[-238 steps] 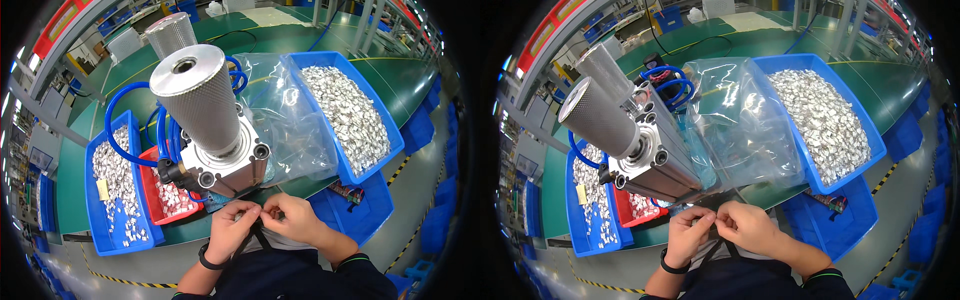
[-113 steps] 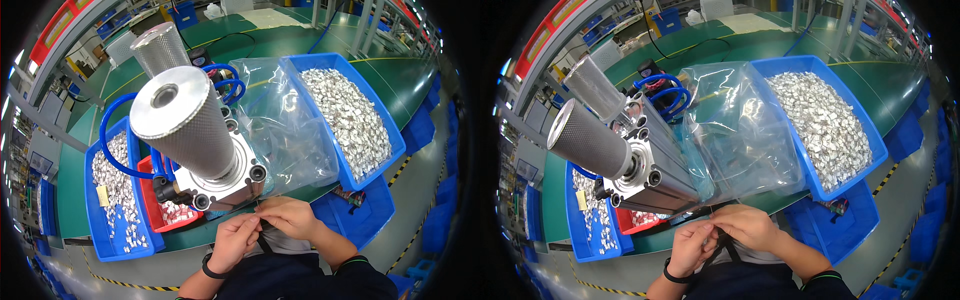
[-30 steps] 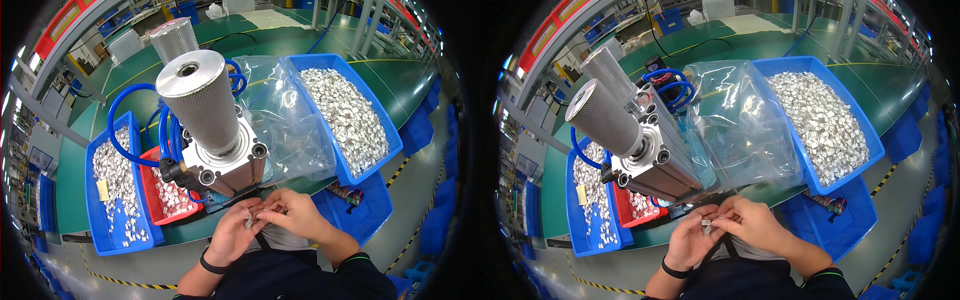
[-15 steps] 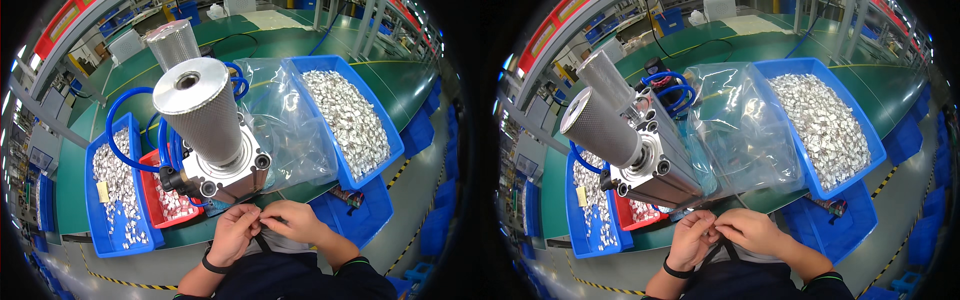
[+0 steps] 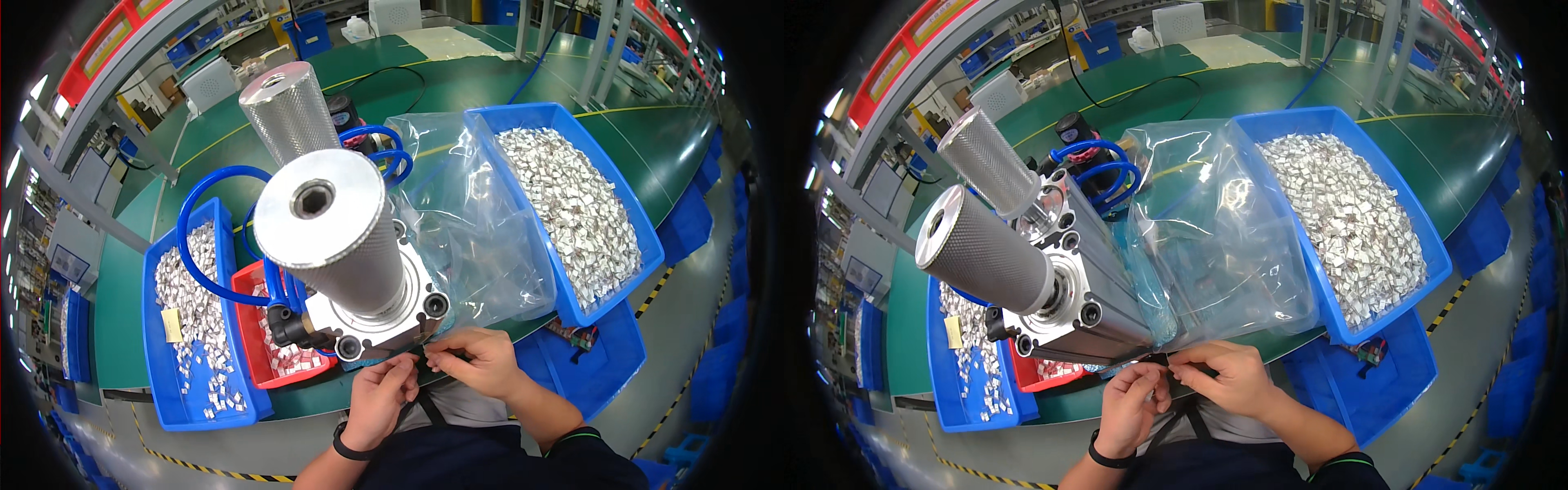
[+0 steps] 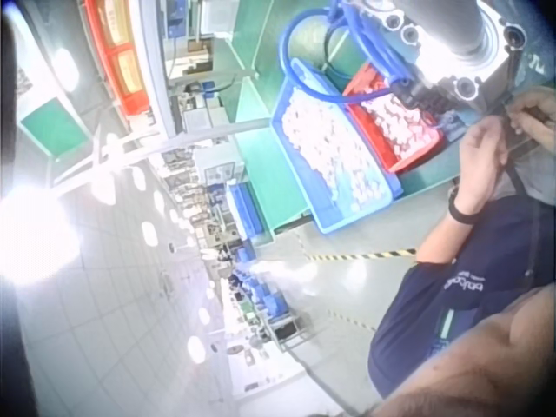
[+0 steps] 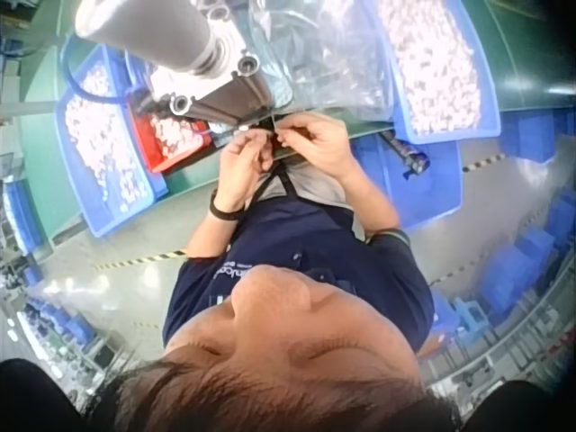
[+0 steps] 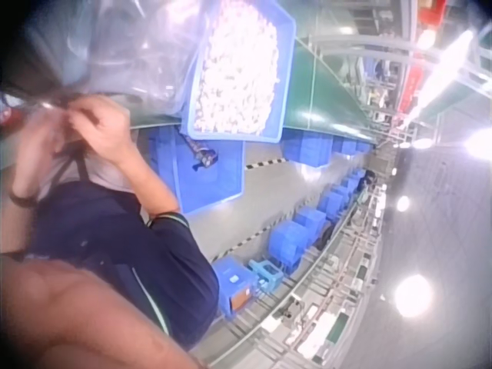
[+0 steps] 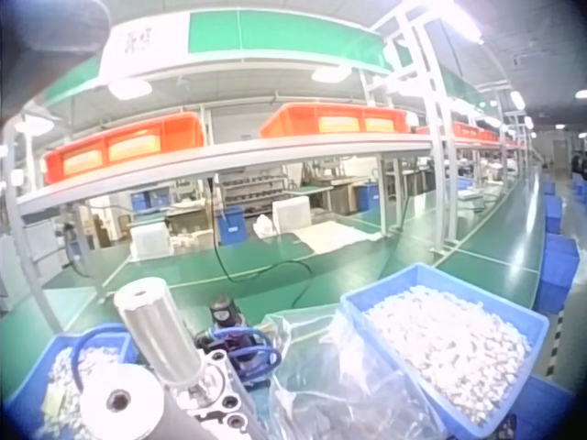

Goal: Manual assembly of small metal components at a workstation.

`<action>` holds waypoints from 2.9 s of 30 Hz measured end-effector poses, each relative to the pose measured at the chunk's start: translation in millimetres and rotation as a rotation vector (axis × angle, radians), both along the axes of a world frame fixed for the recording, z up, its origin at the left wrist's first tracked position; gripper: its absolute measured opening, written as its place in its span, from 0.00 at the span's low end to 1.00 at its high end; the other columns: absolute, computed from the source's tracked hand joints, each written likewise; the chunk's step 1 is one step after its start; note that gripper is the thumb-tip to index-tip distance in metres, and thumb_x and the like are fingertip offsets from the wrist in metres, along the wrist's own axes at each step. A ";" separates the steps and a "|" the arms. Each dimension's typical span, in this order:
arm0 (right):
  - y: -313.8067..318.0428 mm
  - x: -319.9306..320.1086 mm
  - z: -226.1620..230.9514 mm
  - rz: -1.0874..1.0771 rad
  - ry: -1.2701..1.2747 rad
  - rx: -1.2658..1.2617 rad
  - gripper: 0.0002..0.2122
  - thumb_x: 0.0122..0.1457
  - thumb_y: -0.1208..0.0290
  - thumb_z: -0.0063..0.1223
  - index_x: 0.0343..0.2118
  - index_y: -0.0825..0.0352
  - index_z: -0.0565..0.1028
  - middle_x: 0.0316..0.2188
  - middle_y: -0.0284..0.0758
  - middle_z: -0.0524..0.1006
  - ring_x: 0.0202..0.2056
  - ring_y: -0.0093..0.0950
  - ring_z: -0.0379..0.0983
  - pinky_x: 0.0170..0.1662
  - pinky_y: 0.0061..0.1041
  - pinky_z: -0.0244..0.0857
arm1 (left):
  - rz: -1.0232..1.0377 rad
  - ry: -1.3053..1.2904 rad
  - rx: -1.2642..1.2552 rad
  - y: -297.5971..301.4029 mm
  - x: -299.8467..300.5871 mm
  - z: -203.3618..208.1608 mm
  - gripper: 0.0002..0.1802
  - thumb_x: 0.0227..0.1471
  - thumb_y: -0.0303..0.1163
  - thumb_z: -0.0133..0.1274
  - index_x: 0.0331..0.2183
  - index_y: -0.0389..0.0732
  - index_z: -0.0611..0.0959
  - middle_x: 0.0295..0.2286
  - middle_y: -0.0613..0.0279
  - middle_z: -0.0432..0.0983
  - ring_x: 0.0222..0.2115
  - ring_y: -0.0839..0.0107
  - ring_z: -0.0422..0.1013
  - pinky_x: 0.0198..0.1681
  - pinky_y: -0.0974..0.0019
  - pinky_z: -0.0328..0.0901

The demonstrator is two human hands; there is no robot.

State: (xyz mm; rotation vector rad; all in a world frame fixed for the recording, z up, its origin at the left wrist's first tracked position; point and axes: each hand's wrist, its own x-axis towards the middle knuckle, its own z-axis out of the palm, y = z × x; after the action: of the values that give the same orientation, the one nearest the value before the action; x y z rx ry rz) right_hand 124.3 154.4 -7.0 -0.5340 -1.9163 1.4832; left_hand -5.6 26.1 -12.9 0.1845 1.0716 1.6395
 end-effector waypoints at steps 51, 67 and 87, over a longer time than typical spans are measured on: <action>5.2 107.7 92.9 -0.477 -0.414 0.513 0.10 0.50 0.77 0.59 0.37 0.66 0.78 0.25 0.33 0.75 0.22 0.28 0.70 0.26 0.26 0.66 | -0.139 -0.246 0.055 -9.4 29.6 25.3 0.21 0.61 0.38 0.37 0.47 0.29 0.70 0.43 0.41 0.71 0.46 0.49 0.70 0.51 0.52 0.66; -44.9 30.4 23.5 -0.004 -0.053 0.055 0.09 0.54 0.77 0.56 0.38 0.71 0.73 0.32 0.39 0.77 0.31 0.30 0.75 0.32 0.28 0.69 | -0.048 -0.342 0.058 -19.8 19.9 33.5 0.21 0.60 0.36 0.42 0.51 0.33 0.68 0.42 0.52 0.70 0.38 0.67 0.69 0.43 0.65 0.64; -13.5 14.4 3.9 0.020 0.081 0.107 0.06 0.50 0.79 0.61 0.32 0.71 0.80 0.30 0.38 0.80 0.30 0.27 0.78 0.32 0.21 0.71 | -0.061 -0.076 0.073 0.3 10.0 5.7 0.14 0.59 0.32 0.49 0.42 0.31 0.78 0.29 0.60 0.73 0.28 0.73 0.67 0.30 0.69 0.63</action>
State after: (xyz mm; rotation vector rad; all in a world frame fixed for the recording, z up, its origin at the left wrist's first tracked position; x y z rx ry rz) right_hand 138.6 140.9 -3.1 -0.4020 -1.9305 1.3838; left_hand 4.4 26.4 -7.2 0.1998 0.9408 1.6193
